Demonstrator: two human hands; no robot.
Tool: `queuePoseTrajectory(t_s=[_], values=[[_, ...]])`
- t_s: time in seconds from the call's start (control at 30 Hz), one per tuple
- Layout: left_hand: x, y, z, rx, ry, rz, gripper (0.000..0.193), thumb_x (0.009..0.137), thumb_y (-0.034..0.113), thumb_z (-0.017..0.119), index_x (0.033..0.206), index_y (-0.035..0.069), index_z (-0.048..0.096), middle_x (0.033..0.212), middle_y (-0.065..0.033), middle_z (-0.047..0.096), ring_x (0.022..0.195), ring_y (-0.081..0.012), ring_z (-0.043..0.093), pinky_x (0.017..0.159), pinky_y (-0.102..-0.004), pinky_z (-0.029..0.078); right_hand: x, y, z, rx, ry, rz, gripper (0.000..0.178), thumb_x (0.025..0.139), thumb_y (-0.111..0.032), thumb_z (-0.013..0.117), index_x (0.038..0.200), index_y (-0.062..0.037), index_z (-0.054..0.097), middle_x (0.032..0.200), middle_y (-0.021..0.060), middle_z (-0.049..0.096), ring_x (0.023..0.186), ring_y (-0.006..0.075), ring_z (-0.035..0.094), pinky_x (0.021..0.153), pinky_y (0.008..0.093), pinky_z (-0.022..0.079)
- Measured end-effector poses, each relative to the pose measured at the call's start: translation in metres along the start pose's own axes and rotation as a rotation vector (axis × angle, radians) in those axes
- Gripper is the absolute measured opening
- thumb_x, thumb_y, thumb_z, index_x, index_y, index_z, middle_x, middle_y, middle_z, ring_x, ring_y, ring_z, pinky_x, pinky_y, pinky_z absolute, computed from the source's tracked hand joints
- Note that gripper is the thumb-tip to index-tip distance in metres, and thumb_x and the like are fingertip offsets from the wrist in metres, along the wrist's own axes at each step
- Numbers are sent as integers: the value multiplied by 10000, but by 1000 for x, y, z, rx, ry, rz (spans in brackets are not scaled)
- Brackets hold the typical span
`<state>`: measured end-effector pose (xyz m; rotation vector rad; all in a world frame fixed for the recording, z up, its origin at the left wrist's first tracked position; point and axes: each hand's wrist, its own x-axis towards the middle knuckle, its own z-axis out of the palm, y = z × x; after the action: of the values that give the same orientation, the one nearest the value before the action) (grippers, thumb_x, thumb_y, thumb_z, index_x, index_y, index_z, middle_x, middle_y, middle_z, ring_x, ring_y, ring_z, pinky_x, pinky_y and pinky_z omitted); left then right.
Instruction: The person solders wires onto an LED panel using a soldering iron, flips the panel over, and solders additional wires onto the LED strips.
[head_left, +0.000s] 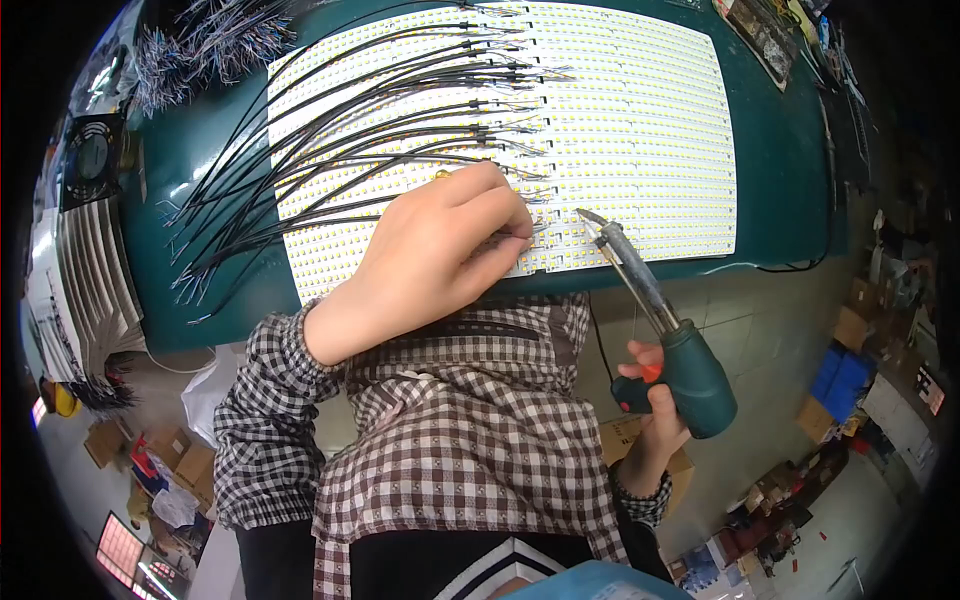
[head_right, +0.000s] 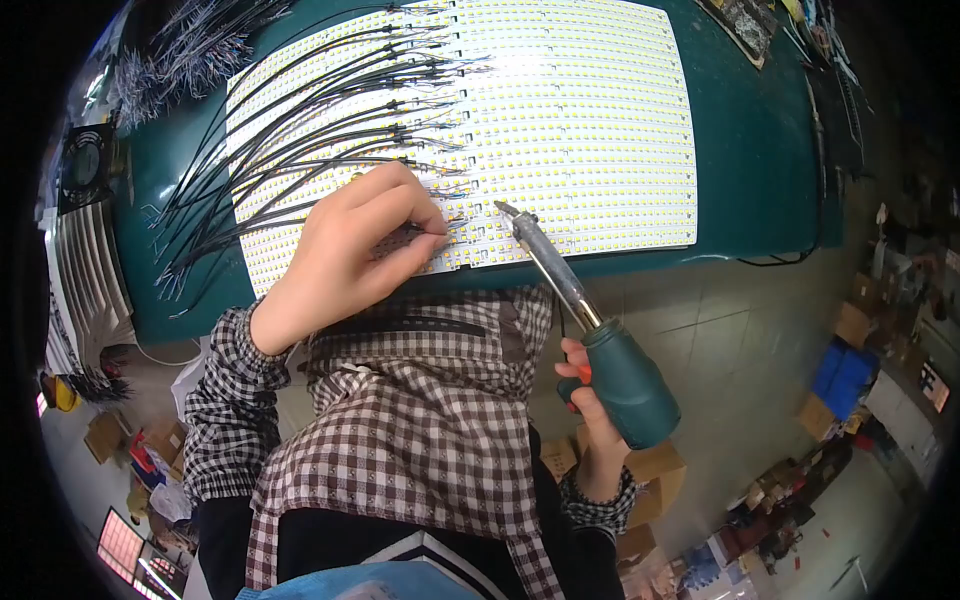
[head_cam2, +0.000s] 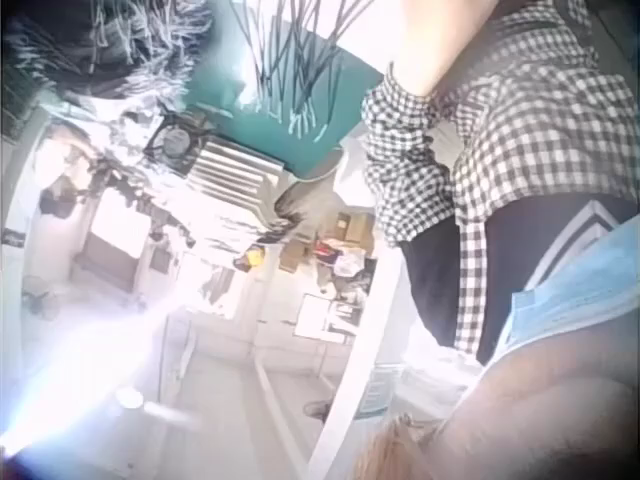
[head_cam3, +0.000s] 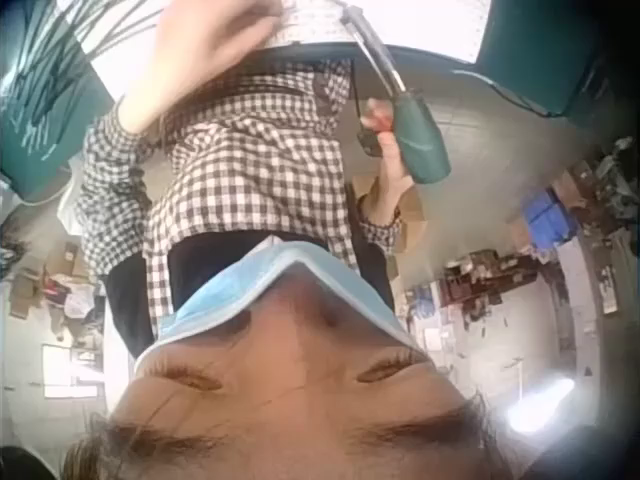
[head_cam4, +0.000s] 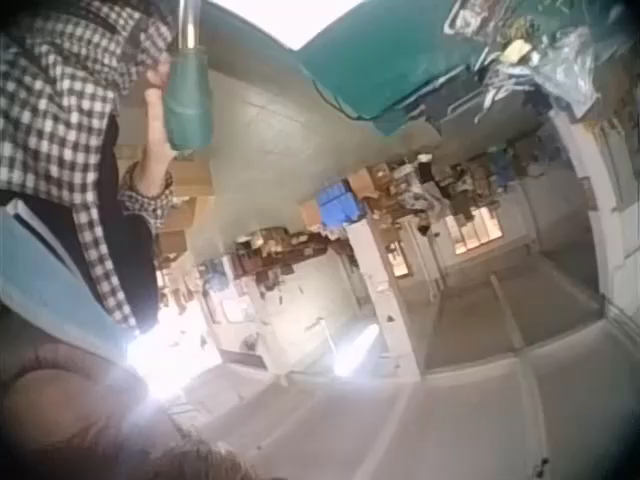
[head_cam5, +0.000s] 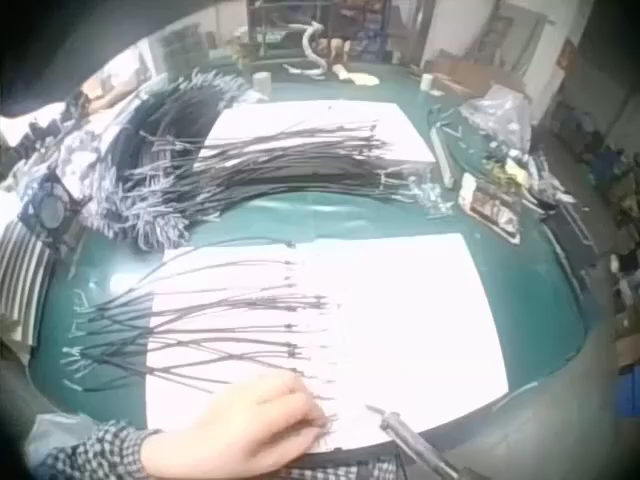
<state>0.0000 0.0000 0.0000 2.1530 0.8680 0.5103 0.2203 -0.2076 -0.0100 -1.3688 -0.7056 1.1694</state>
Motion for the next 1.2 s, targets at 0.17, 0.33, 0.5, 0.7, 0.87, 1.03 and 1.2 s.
queuePoseTrajectory(t_s=[0.17,0.33,0.5,0.7,0.87,1.03,1.2], values=[[5,3,10,12,62,4,106,787,89,667,825,58,573,789,-79,536,721,-281,573,596,-377,458,4,2,-3,4,45,-80,446,856,-190,711,1159,106,570,1029,179,637,989,333,653,764,375,592],[3,5,8,73,47,-26,98,804,88,659,833,50,573,787,-95,536,725,-296,573,611,-385,458,4,5,-2,27,49,-92,448,859,-190,710,1157,113,568,1042,185,638,989,330,654,768,376,591],[1,13,12,100,54,-124,95,812,82,653,829,42,568,789,-107,537,724,-308,571,609,-393,456,4,5,-2,30,48,-99,457,861,-198,710,1161,115,564,1044,189,639,987,331,654,767,378,591],[0,7,21,-17,137,-36,106,791,44,660,820,40,558,766,-100,531,679,-286,565,572,-375,447,4,6,-2,49,48,-92,464,860,-197,710,1167,116,559,1047,194,639,987,328,655,767,378,591],[1,4,24,101,161,-39,137,755,34,676,795,46,545,751,-90,528,658,-265,563,558,-359,443,4,6,-1,38,70,-95,484,855,-215,720,1169,116,559,1039,205,640,969,320,659,758,381,590],[3,4,27,61,195,-60,136,732,26,669,781,47,544,739,-86,529,660,-267,564,562,-361,445,3,1,3,-29,83,-65,483,855,-274,704,1103,118,572,984,218,635,856,287,663,715,357,580],[4,5,28,65,202,-74,132,723,30,664,774,45,543,733,-87,533,662,-273,563,567,-369,445,0,6,-3,38,5,-61,427,848,-219,733,1093,99,588,980,196,637,934,273,643,769,391,584]])
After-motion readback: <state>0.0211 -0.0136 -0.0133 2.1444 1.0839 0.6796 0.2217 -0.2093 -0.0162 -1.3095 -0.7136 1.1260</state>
